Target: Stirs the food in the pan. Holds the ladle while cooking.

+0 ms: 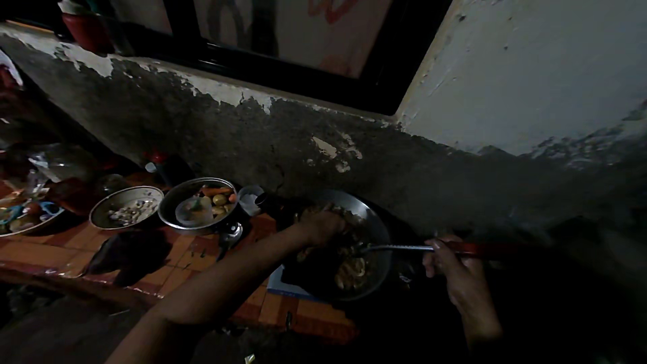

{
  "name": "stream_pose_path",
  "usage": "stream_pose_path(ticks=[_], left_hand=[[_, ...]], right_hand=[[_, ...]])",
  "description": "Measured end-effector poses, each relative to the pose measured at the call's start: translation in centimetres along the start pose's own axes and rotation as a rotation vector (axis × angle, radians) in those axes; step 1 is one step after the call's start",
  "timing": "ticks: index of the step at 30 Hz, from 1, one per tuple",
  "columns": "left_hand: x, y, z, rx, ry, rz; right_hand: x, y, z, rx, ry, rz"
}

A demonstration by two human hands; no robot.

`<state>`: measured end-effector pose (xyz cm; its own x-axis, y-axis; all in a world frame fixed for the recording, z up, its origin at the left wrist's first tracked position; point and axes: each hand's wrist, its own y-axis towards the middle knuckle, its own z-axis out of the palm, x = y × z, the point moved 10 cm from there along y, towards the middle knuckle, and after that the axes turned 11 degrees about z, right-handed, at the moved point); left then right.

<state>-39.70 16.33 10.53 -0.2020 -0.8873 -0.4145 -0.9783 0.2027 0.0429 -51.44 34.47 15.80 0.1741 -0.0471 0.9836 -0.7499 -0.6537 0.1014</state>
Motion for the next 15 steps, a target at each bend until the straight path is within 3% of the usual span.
stream_pose_path(ticks=[3, 6, 10, 12, 15], left_hand=[[0.4, -0.9, -0.9, -0.077, -0.088, -0.011], [1.0, -2.6, -3.6, -0.301, -0.277, -0.047], [4.8, -5.7, -4.9, -0.574, -0.254, -0.257], [5.8, -7.5, -4.3, -0.597, -0.171, -0.368], [6.3, -9.4, -1.8, -0.443, -0.076, -0.454]], right_hand=[[0.0, 0.2, -0.2, -0.011, -0.006, 0.004], [-0.2, 0.5, -0.6, -0.042, 0.001, 0.019], [-0.4, 0.8, -1.0, -0.094, -0.027, 0.072], [-0.3, 0.9, -0.9, -0.106, -0.029, 0.125], [0.3, 1.5, -0.8, -0.102, -0.016, 0.17]])
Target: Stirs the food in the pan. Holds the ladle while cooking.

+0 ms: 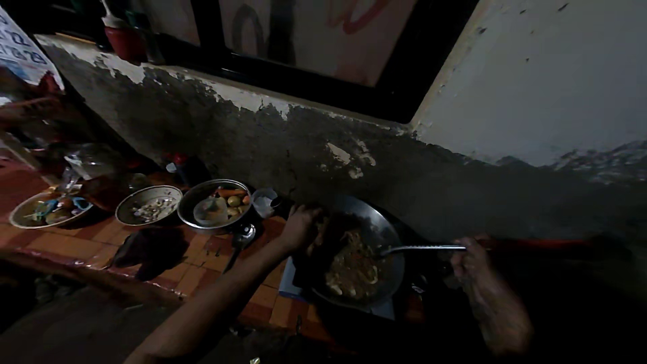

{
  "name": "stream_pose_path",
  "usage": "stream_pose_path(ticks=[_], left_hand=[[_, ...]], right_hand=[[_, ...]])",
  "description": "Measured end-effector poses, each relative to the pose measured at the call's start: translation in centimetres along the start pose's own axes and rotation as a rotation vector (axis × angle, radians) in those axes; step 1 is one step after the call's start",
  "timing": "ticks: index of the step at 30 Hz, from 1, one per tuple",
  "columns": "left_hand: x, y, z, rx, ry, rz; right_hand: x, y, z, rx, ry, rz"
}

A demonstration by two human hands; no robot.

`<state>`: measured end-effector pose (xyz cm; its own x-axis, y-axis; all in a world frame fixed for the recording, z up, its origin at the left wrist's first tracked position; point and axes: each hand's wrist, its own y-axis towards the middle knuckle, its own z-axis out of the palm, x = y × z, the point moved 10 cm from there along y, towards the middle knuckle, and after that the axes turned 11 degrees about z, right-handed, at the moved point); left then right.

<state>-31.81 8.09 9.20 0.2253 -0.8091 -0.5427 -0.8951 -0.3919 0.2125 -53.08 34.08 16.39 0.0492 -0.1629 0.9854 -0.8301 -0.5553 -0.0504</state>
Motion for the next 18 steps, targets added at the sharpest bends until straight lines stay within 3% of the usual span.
stream_pose_path(ticks=[3, 6, 9, 11, 14, 16, 18], left_hand=[[1.3, -2.6, 1.1, 0.014, 0.038, 0.043], [2.9, -6.3, -0.6, -0.301, -0.105, 0.049], [5.0, -11.3, -0.9, -0.484, -0.453, -0.049], [5.8, -14.6, -0.1, -0.498, -0.668, -0.177], [7.0, -19.1, 1.1, -0.472, -0.775, -0.329], [8.3, -21.7, 1.4, -0.506, -0.775, -0.398], [10.0, -24.0, 1.3, -0.576, -0.782, -0.455]], right_hand=[[2.2, -0.4, 0.1, 0.012, -0.033, -0.069], [4.5, -1.2, 0.4, 0.133, 0.06, -0.163], [7.6, -2.8, 1.6, 0.067, 0.177, 0.014], [8.8, -1.8, 1.6, 0.213, 0.201, -0.105], [11.2, -0.6, 2.9, 0.678, 0.162, -0.37], [12.9, -2.3, 4.1, 0.571, 0.204, -0.312], [14.2, -3.5, 5.5, 0.632, 0.162, -0.234]])
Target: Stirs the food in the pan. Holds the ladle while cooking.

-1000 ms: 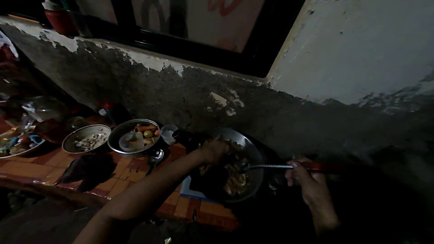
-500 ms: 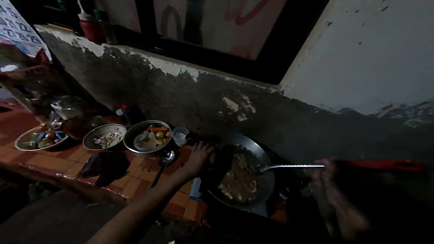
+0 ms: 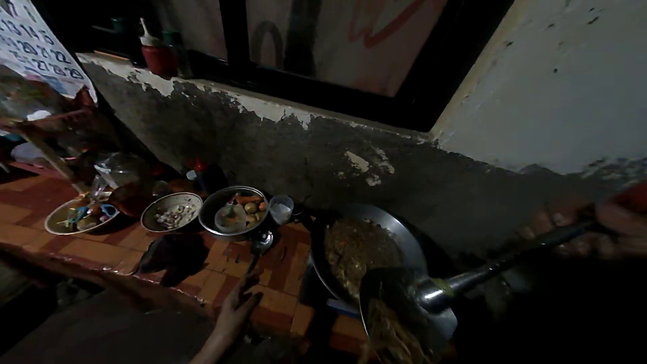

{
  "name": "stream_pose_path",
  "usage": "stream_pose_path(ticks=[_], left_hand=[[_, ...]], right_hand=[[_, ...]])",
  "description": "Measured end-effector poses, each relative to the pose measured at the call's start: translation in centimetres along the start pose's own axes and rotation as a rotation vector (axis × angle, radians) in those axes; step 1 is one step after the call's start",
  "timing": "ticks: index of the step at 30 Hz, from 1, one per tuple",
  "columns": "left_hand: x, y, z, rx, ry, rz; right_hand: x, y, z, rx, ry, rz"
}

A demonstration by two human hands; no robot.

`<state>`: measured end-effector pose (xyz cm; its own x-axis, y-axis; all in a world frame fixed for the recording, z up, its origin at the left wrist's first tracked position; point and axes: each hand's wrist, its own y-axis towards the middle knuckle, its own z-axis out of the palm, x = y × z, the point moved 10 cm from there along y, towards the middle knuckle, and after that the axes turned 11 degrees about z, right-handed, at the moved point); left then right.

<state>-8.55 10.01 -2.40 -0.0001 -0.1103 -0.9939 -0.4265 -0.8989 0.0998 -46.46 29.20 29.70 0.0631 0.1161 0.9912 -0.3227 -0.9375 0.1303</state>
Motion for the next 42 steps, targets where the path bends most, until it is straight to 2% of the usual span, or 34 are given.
stream_pose_path(ticks=[2, 4, 7, 11, 12, 14, 17, 25, 28, 33, 36, 38, 39, 40, 42], left_hand=[[0.9, -0.7, -2.1, -0.07, -0.021, -0.006], [1.3, -1.6, -3.8, -0.123, -0.035, -0.046], [1.8, -2.5, -5.9, -0.164, -0.035, -0.087], [2.8, -2.8, -8.5, -0.21, -0.026, -0.124], [3.0, -2.8, -8.9, -0.226, -0.034, -0.144], [3.2, -2.7, -9.7, -0.248, -0.048, -0.159], [3.2, -2.7, -10.5, -0.268, -0.057, -0.166], [3.6, -2.2, -12.0, -0.314, -0.066, -0.177], [3.7, -2.0, -12.1, -0.301, -0.059, -0.193], [3.9, -1.4, -11.4, -0.271, -0.067, -0.189], [3.6, -1.3, -10.5, -0.251, -0.065, -0.189], [3.4, -1.2, -9.9, -0.237, -0.057, -0.192], [3.1, -1.2, -9.5, -0.226, -0.058, -0.193], [3.0, -1.2, -9.2, -0.216, -0.063, -0.194], [3.1, -1.2, -8.8, -0.198, -0.074, -0.188]], right_hand=[[1.1, 0.4, 1.8, 0.098, -0.077, 0.032], [1.9, 0.6, 3.6, 0.074, -0.06, 0.079], [2.9, 0.4, 6.4, 0.201, 0.038, -0.009], [3.8, 0.5, 9.0, 0.124, 0.052, -0.006], [3.8, 0.7, 9.6, 0.145, 0.029, 0.01], [3.7, 1.2, 10.7, 0.296, -0.005, 0.014], [3.4, 1.6, 11.1, 0.336, 0.002, -0.083], [3.1, 2.3, 10.8, 0.207, -0.11, -0.07], [3.0, 2.2, 10.6, 0.242, -0.097, -0.048], [3.5, 1.6, 10.4, 0.135, -0.05, 0.041], [3.6, 1.0, 9.9, 0.416, 0.074, 0.035], [3.0, 1.0, 7.8, 0.454, 0.155, 0.016], [2.2, 0.9, 6.1, 0.589, 0.158, 0.034], [1.6, 0.8, 4.7, 0.65, 0.178, 0.048], [1.6, 0.4, 3.7, 0.625, 0.208, 0.078]])
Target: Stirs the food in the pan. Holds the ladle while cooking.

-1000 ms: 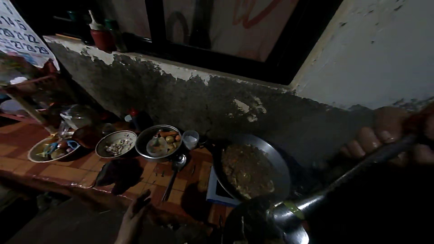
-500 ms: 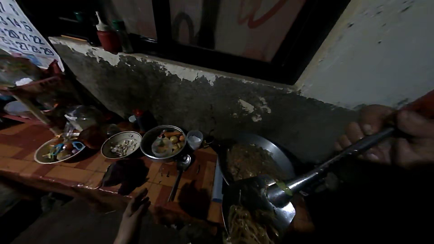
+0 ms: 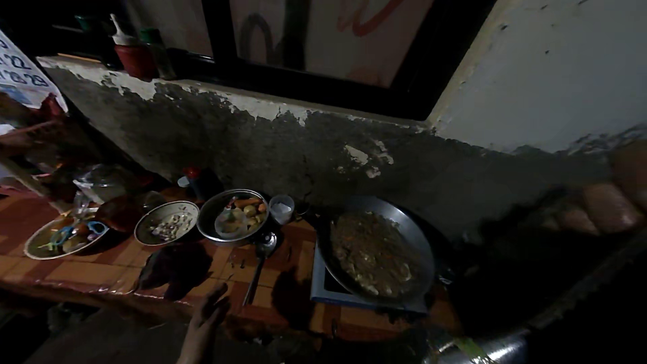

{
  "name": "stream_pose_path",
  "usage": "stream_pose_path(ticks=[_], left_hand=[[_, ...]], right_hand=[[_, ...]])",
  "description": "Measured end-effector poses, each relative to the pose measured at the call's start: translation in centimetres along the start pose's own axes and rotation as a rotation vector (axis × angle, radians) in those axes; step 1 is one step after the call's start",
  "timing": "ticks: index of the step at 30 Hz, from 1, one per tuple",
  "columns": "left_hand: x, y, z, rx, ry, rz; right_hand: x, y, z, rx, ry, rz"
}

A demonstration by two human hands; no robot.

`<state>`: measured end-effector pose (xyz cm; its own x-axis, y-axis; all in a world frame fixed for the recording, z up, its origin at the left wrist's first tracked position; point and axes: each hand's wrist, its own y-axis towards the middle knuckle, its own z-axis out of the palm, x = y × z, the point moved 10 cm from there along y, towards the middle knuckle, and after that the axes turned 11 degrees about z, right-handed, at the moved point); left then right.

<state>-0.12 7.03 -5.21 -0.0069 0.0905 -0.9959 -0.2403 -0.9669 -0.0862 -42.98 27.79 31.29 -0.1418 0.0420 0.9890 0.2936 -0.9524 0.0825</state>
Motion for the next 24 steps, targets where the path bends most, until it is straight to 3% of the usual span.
stream_pose_path(ticks=[4, 8, 10, 13, 14, 16, 19, 22, 24], left_hand=[[0.4, -0.1, 0.8, 0.011, 0.004, -0.003], [0.6, -0.3, 1.6, 0.04, 0.03, -0.004], [0.5, -0.4, 2.0, 0.036, 0.039, -0.013], [0.4, -0.5, 2.5, 0.017, 0.024, -0.022], [0.5, -0.5, 2.6, 0.012, 0.011, -0.016], [0.6, -0.5, 3.0, 0.015, -0.007, -0.007], [0.8, -0.6, 3.4, 0.023, 0.008, -0.007], [0.8, -0.8, 3.8, 0.027, 0.022, -0.009], [0.5, -0.9, 4.1, 0.028, 0.026, 0.002]], right_hand=[[2.3, 0.0, 2.8, -0.334, 0.05, -0.003], [2.9, -1.6, 0.4, -0.212, 0.093, -0.199], [2.3, -2.3, -0.6, -0.113, -0.022, -0.105], [1.4, -2.7, -1.4, -0.289, -0.172, 0.07], [1.0, -3.0, -2.2, -0.217, -0.212, 0.101], [0.8, -3.3, -3.7, -0.111, -0.289, 0.078], [0.9, -4.0, -3.7, -0.092, -0.417, -0.014], [1.2, -4.4, -3.7, -0.02, -0.311, 0.008], [1.6, -5.0, -3.7, -0.119, -0.219, 0.04]])
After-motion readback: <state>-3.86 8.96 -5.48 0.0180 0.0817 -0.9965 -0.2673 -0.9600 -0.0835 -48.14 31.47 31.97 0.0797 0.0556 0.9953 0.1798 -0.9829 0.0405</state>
